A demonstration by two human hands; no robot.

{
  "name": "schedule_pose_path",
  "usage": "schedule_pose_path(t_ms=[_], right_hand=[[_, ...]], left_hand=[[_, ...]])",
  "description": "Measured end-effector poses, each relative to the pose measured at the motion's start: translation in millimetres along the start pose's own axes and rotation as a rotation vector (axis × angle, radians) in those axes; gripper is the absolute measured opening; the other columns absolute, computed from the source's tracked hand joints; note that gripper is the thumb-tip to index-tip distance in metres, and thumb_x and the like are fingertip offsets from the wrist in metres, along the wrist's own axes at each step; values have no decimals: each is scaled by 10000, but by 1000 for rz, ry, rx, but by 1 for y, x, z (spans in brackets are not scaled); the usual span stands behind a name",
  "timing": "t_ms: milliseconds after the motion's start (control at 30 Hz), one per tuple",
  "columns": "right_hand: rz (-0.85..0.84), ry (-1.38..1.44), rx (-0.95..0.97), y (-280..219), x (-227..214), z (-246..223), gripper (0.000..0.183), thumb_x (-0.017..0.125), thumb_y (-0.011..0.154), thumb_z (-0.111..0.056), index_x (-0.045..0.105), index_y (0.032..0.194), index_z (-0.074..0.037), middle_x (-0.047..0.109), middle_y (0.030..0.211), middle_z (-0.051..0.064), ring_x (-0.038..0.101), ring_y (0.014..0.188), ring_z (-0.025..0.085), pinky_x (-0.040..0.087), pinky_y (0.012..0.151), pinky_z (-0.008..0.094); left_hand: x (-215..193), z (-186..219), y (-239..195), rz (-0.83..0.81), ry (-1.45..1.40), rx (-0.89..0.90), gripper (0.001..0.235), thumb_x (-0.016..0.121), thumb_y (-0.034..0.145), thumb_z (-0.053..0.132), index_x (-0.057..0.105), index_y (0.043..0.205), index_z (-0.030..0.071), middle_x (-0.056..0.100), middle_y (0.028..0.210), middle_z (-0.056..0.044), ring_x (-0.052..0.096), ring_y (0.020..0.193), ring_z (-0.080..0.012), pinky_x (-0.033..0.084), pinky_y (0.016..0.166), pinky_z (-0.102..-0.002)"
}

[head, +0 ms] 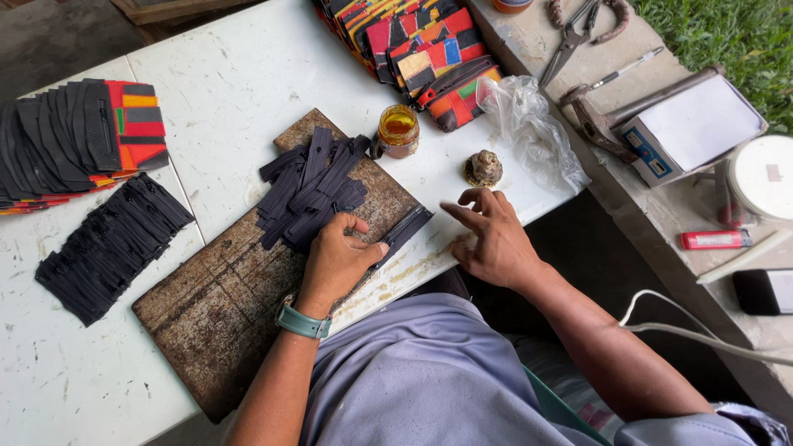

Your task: The person repeatedly applies a yellow adhesive from a jar onto small black fabric strips using a finger, then places each strip onto a wooden board. The process is repeated multiple times across the clip.

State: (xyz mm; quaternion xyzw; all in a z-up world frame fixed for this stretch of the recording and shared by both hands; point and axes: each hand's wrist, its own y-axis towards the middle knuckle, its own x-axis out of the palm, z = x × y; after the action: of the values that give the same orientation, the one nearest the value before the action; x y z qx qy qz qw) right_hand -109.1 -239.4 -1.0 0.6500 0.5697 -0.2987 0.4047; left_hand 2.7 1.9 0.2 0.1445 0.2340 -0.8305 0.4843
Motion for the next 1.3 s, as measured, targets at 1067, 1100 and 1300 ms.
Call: schedule_pose_path(t_ms=[1067,1100,1300], right_hand=[[76,-259,-86,148,-23,10,621,599,665,2,781,1194,-269,566,1261,64,474,1164,311,349,978,477],[61,-267,-65,142,-25,9,610,597,689,2,779,1201,-275,561,1253,85,467,1168,321,347,973,480],[80,-47,-109,104,-49,-12,620,616,683,37,732,1209,-268,590,1240,84,545,1155,295,434,958,415]], left_hand=[[-2,0,1,-50,-91,-43,467,830,784,181,588,1153,30,783,860,-157,765,776,-176,597,650,-317],[-1,-1,2,-63,-102,-58,462,826,786,179,588,1154,31,782,862,-152,760,763,-172,593,624,-313],[-2,-5,8,-111,-165,-76,439,818,786,148,589,1138,17,790,860,-137,723,682,-148,556,509,-283]])
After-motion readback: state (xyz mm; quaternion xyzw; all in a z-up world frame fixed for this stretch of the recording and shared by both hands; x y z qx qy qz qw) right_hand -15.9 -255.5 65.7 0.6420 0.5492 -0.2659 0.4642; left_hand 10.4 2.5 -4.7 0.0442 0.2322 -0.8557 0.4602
